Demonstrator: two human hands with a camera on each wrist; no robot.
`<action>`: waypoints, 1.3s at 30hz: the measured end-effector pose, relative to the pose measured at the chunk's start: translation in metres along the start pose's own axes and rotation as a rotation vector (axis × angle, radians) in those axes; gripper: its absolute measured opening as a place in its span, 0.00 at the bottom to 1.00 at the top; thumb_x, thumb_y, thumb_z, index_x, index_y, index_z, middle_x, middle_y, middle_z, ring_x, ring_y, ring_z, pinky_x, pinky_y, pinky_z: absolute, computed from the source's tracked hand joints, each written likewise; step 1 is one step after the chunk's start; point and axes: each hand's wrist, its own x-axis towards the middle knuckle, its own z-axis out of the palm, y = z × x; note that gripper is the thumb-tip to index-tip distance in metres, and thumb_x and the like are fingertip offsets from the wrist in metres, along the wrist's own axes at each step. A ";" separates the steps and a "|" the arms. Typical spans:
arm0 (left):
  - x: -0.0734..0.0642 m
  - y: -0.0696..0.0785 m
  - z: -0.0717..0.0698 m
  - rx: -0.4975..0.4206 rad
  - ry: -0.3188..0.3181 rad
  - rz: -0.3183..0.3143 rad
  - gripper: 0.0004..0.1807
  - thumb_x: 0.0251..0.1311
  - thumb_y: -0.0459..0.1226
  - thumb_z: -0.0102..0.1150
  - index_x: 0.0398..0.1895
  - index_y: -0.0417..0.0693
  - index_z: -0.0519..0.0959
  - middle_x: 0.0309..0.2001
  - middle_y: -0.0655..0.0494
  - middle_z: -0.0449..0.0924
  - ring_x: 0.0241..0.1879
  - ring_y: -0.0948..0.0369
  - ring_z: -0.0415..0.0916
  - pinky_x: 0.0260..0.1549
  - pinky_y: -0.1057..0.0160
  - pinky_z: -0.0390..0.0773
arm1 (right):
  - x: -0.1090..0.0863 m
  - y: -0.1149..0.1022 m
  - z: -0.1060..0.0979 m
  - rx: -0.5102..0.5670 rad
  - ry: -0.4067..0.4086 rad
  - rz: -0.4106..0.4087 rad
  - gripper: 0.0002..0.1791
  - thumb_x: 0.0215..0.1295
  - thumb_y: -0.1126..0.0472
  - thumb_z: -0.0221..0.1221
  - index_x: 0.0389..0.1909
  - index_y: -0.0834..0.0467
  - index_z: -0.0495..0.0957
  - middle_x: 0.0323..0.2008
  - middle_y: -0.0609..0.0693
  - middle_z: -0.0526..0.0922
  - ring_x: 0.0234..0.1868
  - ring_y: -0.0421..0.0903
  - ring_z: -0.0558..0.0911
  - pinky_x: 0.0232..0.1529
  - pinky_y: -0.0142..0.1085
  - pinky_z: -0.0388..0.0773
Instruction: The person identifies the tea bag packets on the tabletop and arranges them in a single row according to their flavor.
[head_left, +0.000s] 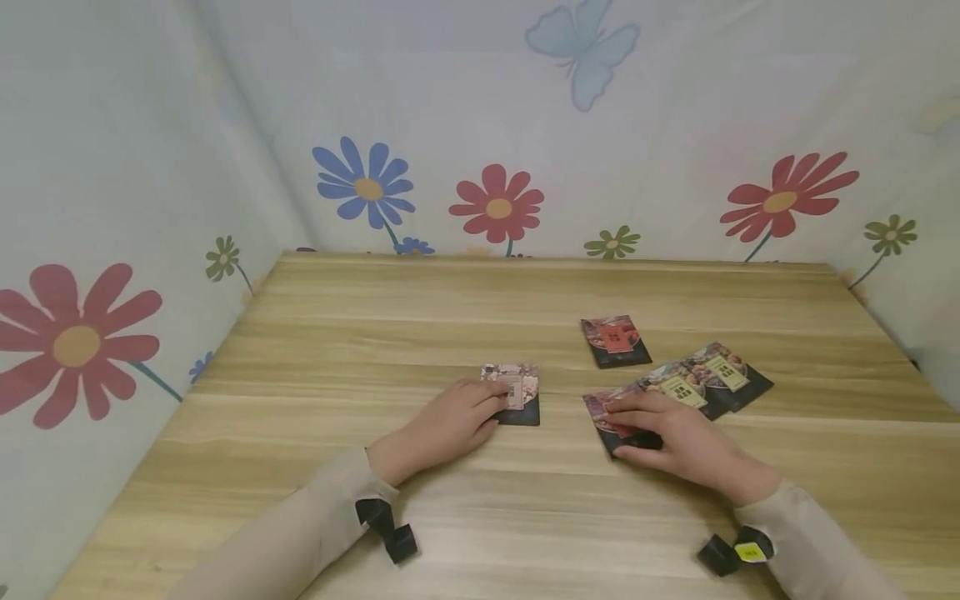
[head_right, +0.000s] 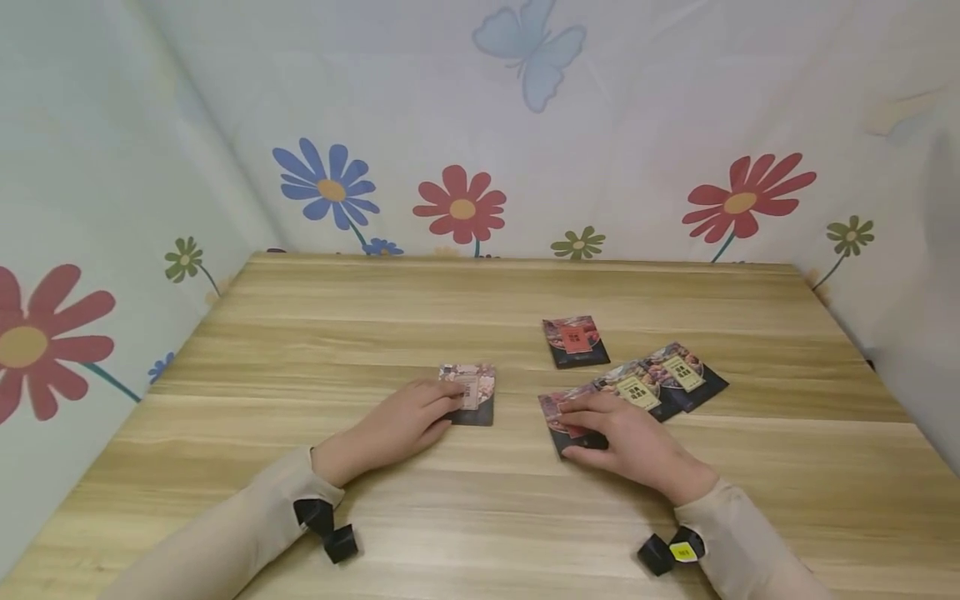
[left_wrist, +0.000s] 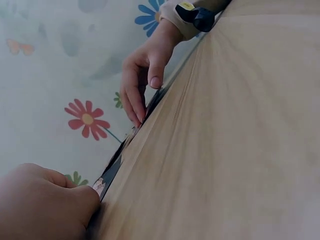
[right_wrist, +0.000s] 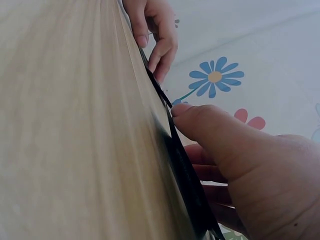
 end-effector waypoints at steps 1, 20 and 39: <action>-0.003 0.000 -0.001 -0.003 0.008 0.002 0.15 0.64 0.40 0.55 0.52 0.44 0.79 0.60 0.50 0.76 0.59 0.55 0.74 0.63 0.56 0.70 | 0.000 0.000 0.001 -0.002 0.004 -0.002 0.21 0.51 0.47 0.70 0.46 0.50 0.84 0.50 0.44 0.82 0.53 0.43 0.79 0.57 0.44 0.74; -0.021 -0.006 -0.012 -0.037 0.009 0.006 0.18 0.65 0.44 0.56 0.54 0.45 0.77 0.57 0.50 0.77 0.58 0.54 0.74 0.61 0.57 0.74 | 0.001 0.001 -0.002 0.005 0.027 -0.041 0.23 0.50 0.46 0.70 0.46 0.52 0.84 0.50 0.45 0.82 0.53 0.45 0.80 0.53 0.44 0.77; -0.027 -0.011 -0.015 -0.038 0.026 0.060 0.19 0.63 0.42 0.58 0.55 0.45 0.78 0.54 0.49 0.77 0.54 0.55 0.76 0.59 0.57 0.75 | 0.001 -0.003 -0.004 -0.008 -0.055 -0.006 0.25 0.53 0.45 0.68 0.50 0.52 0.82 0.53 0.47 0.81 0.55 0.49 0.79 0.55 0.49 0.77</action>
